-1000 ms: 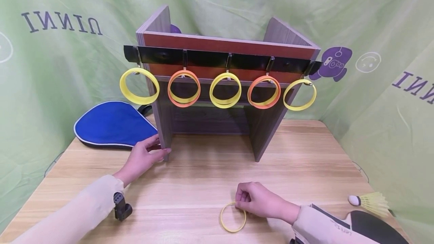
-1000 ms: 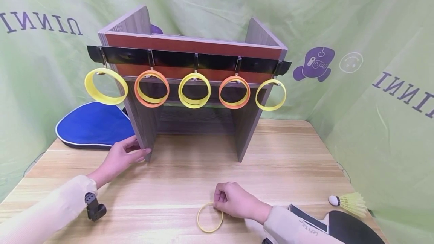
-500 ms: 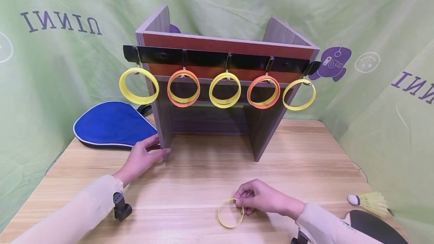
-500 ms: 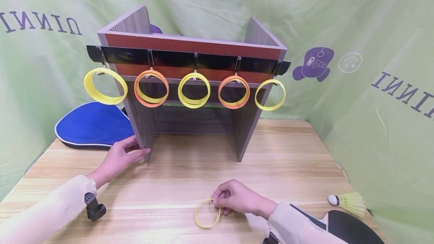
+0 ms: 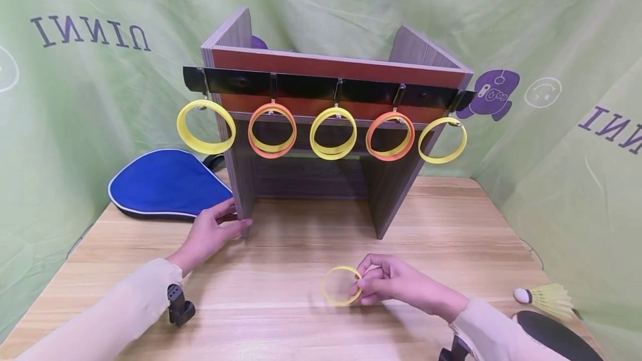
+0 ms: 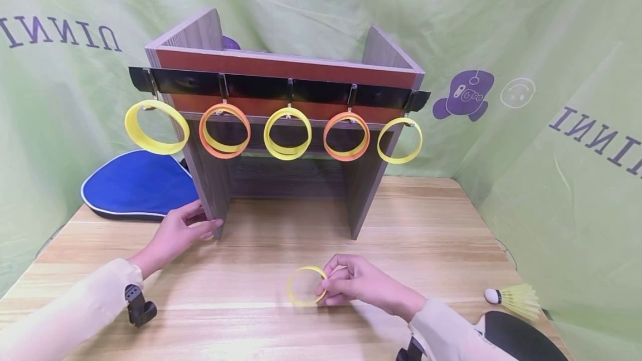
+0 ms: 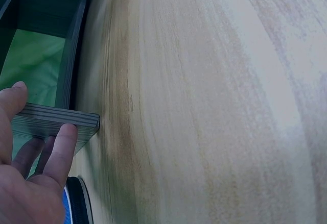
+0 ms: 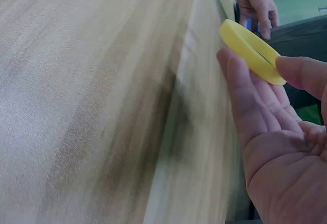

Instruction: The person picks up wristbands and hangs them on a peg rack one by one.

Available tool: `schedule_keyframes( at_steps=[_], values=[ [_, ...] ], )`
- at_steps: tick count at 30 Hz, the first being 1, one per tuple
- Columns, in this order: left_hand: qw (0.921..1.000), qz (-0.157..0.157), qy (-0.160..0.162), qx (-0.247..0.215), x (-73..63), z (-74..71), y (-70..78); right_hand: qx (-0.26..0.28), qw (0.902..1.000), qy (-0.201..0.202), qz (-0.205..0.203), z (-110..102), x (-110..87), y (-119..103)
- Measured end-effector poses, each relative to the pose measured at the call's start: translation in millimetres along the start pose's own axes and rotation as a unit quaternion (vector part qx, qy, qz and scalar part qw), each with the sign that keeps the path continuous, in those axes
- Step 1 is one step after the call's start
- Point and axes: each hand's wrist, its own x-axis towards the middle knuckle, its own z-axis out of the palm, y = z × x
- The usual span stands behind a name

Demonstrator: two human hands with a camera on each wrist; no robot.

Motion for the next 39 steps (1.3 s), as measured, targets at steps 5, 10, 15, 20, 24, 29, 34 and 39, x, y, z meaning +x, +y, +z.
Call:
schedule_keyframes(
  at_steps=[5,10,15,20,24,29,34,39],
  values=[
    [1.0,0.001,-0.001,-0.002,0.6,0.7,-1.0,0.015,0.9998,0.001,-0.013,-5.1,-5.3,-6.9],
    [1.0,0.001,-0.003,-0.004,1.0,1.0,-1.1,0.033,0.9976,-0.012,-0.059,-11.6,-10.6,-15.3],
    [1.0,0.004,-0.003,0.001,1.3,0.8,-1.0,0.032,0.9926,-0.003,-0.117,-20.7,-16.7,-28.0],
    [1.0,0.001,-0.005,-0.002,2.6,1.3,-0.8,0.01,0.9862,0.027,-0.163,-31.7,-27.3,-51.1],
    [1.0,0.005,-0.004,-0.005,3.8,1.7,-1.5,-0.016,0.9758,0.055,-0.211,-40.3,-36.1,-71.5],
    [1.0,0.002,-0.002,-0.003,2.9,0.5,-2.6,-0.02,0.9563,0.084,-0.279,-48.2,-45.2,-96.4],
    [1.0,-0.001,-0.004,-0.004,2.5,-0.6,-2.6,0.014,0.9294,0.136,-0.343,-55.0,-52.7,-120.5],
    [1.0,-0.002,-0.004,-0.009,2.5,-0.3,-3.4,0.06,0.9068,0.188,-0.372,-62.1,-57.2,-137.2]
  ],
)
